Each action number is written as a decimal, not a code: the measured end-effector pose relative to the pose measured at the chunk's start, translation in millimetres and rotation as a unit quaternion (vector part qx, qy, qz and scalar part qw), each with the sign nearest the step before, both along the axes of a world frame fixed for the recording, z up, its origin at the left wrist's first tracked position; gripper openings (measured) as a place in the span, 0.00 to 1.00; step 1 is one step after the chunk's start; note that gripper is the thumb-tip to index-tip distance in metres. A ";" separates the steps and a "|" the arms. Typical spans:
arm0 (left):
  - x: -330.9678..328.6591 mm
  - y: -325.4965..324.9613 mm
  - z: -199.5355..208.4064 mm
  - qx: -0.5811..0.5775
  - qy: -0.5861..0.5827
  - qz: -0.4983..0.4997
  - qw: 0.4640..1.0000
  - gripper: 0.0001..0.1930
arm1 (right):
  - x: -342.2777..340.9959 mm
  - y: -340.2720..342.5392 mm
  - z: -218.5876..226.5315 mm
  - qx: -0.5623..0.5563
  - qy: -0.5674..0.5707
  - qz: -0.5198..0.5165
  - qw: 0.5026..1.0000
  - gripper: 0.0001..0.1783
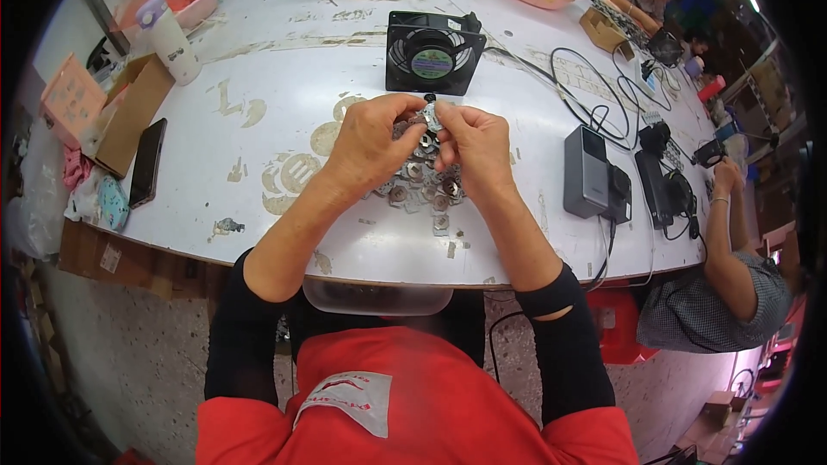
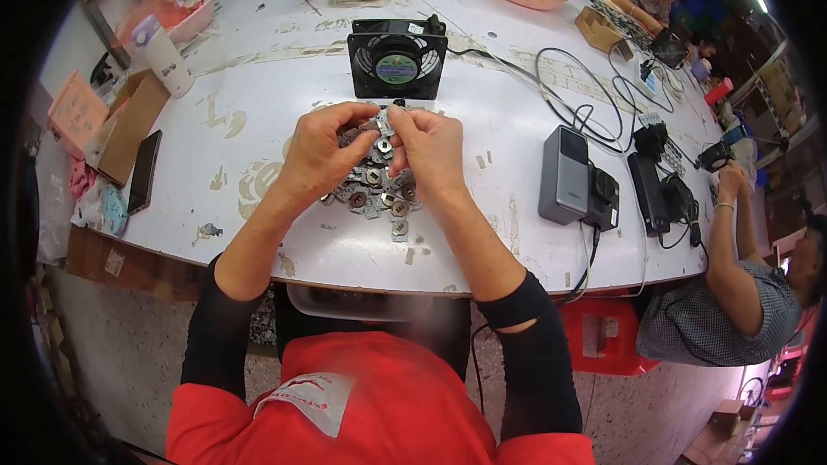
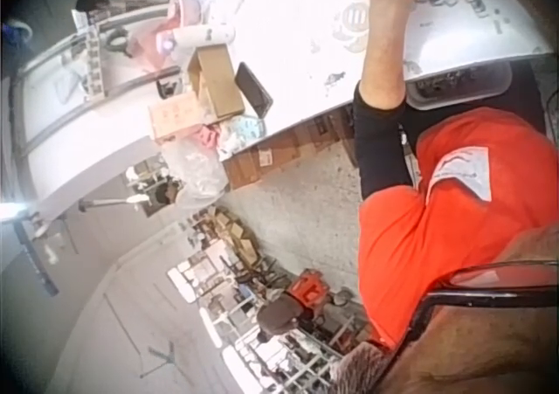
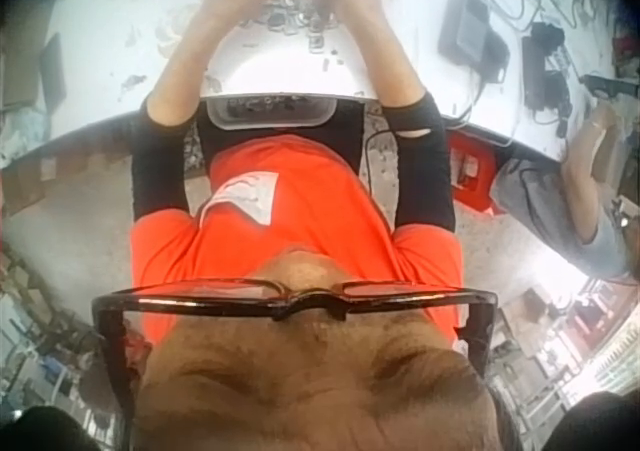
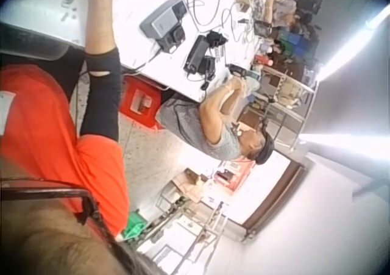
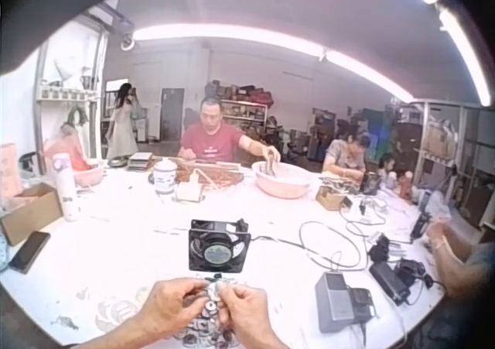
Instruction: The person assembles electronic components by combining metal plates with LED strips by hand, then organizes the assembled components into plastic containers and a storage box.
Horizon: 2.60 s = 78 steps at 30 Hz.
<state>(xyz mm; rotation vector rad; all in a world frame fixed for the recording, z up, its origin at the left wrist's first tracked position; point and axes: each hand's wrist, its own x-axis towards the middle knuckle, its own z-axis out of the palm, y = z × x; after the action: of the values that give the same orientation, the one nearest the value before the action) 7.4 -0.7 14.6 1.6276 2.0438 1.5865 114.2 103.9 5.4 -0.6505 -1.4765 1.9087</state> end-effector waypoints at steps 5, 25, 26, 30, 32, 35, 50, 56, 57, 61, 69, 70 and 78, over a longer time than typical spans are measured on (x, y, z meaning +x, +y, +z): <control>-0.8 0.5 -2.6 0.023 0.048 0.008 0.999 0.11 | 0.8 -0.3 -2.1 0.044 -0.001 0.002 0.999 0.16; 2.1 5.9 -7.6 0.007 0.023 0.019 1.000 0.13 | -1.6 -2.8 -5.7 0.054 0.017 -0.050 0.997 0.16; 1.3 4.3 -5.9 -0.035 -0.029 0.026 0.999 0.14 | -0.8 -2.3 -2.6 0.069 -0.007 -0.052 0.996 0.15; -8.4 1.2 -3.1 -0.033 -0.218 -0.057 0.974 0.13 | 6.9 -1.3 11.5 0.118 -0.032 -0.051 0.991 0.14; -7.1 1.4 2.2 -0.039 -0.265 -0.106 0.958 0.12 | 9.6 2.9 6.7 0.121 -0.038 -0.012 0.992 0.14; -9.3 -4.1 7.7 -0.042 -0.292 -0.139 0.945 0.11 | 11.3 4.8 9.2 0.106 -0.035 0.045 0.993 0.14; -23.6 -8.1 7.5 -0.081 -0.368 -0.151 0.914 0.10 | 6.8 0.0 6.6 0.046 -0.046 0.117 0.991 0.15; -20.3 -6.2 2.7 -0.095 -0.333 -0.191 0.918 0.11 | 10.7 8.9 6.1 0.084 -0.049 0.094 0.991 0.14; -20.5 -6.6 1.5 -0.097 -0.332 -0.191 0.919 0.11 | 10.0 10.5 5.4 0.014 -0.048 0.101 0.994 0.13; -15.8 -5.4 -0.7 -0.095 -0.349 -0.175 0.916 0.11 | 8.9 17.5 -0.4 -0.178 0.010 0.154 0.972 0.12; -9.7 3.9 -12.1 -0.048 -0.116 -0.082 0.989 0.12 | 7.5 9.8 1.7 -0.024 -0.039 0.063 0.997 0.15; -7.2 2.7 -9.7 -0.045 -0.097 -0.071 0.992 0.12 | 7.3 7.9 2.7 -0.024 -0.038 0.064 0.997 0.15; -0.5 1.4 -6.4 -0.047 -0.040 -0.041 0.997 0.12 | 5.8 7.1 1.7 -0.064 -0.027 0.014 0.997 0.15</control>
<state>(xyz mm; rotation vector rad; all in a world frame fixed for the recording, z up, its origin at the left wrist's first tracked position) 6.8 0.8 8.2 1.5681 1.9531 1.4816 119.9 111.0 7.1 -0.7497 -1.4113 2.0341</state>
